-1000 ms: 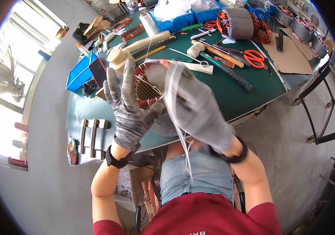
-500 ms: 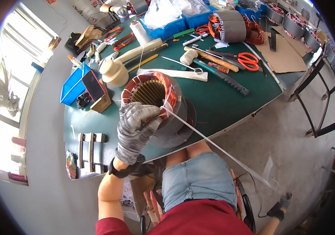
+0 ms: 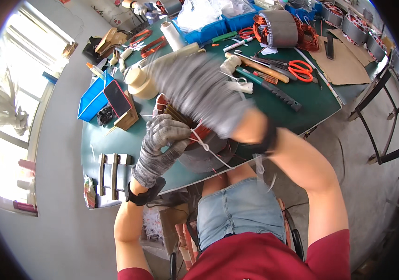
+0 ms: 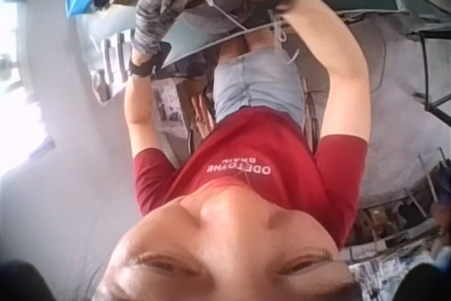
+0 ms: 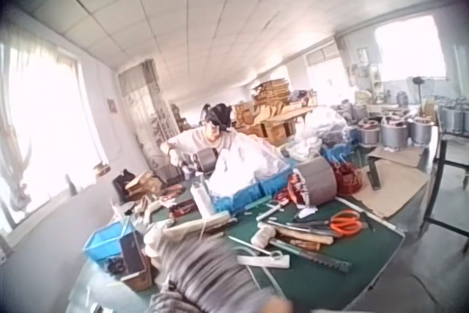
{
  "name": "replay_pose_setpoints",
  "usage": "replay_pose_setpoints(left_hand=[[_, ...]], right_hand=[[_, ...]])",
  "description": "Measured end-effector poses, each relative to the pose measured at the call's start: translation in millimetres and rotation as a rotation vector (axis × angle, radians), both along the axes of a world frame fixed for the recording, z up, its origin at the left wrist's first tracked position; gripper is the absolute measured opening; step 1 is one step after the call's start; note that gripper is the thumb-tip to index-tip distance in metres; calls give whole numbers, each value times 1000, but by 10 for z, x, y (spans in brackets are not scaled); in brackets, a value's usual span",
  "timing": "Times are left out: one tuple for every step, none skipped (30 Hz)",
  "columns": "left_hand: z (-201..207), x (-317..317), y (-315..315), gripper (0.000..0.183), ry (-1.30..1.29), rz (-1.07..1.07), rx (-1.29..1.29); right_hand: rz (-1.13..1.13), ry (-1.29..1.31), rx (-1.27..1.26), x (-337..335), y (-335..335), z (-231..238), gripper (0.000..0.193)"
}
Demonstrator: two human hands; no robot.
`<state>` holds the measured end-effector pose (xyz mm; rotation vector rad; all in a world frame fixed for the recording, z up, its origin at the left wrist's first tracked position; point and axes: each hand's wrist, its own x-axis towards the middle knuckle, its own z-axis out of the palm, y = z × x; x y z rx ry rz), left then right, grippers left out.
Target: Tying and organizing wires on an electrical motor stator core with white string and tools.
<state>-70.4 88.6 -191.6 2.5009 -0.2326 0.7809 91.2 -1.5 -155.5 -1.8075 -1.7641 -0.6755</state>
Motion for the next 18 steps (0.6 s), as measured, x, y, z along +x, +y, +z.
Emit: replay_pose_setpoints(left_hand=[[-41,-77,21,23,18,36,-4],[-12,-89,-11,22,36,55,7],[2,-74,-20,20,53,76,25],[-32,-42,-22,19,6,68,54],[-7,-92,-66,19,38,123,51],[-12,-119,-101,19,6,152,94],[-27,-77,-157,19,-35,167,132],[-70,-50,-199,22,-35,183,183],[-103,-18,-238,22,-39,192,183],[-142,39,-305,24,-96,232,241],[-174,59,-314,27,-152,276,307],[-244,72,-306,29,-184,281,334],[-310,66,-345,28,-193,335,390],[-373,82,-330,29,-239,362,429],[-433,92,-309,30,-284,391,467],[-486,97,-283,32,-344,402,467],[-608,121,-170,32,-366,386,459],[-612,132,-204,32,-371,416,456]], right_hand=[[116,232,-450,-196,289,-153,30],[112,228,-454,-189,264,-281,30],[171,270,41,-110,192,-438,27],[228,307,532,-60,104,-583,23],[140,485,528,-126,-56,-617,20],[98,493,599,-137,-223,-771,20],[44,487,666,-138,-401,-897,20],[16,524,502,-252,-531,-973,25],[-13,559,335,-395,-671,-1047,30],[-136,716,186,-550,-734,-1127,37],[-127,659,216,-608,-734,-1141,35],[-15,928,216,-659,-764,-1153,34],[104,1193,215,-692,-793,-1155,35],[106,1194,226,-682,-802,-1108,35],[259,1397,104,-665,-858,-997,34],[417,1592,-26,-641,-935,-858,33],[577,1770,-164,-565,-1004,-737,32],[740,1947,-316,-516,-1093,-642,31]])
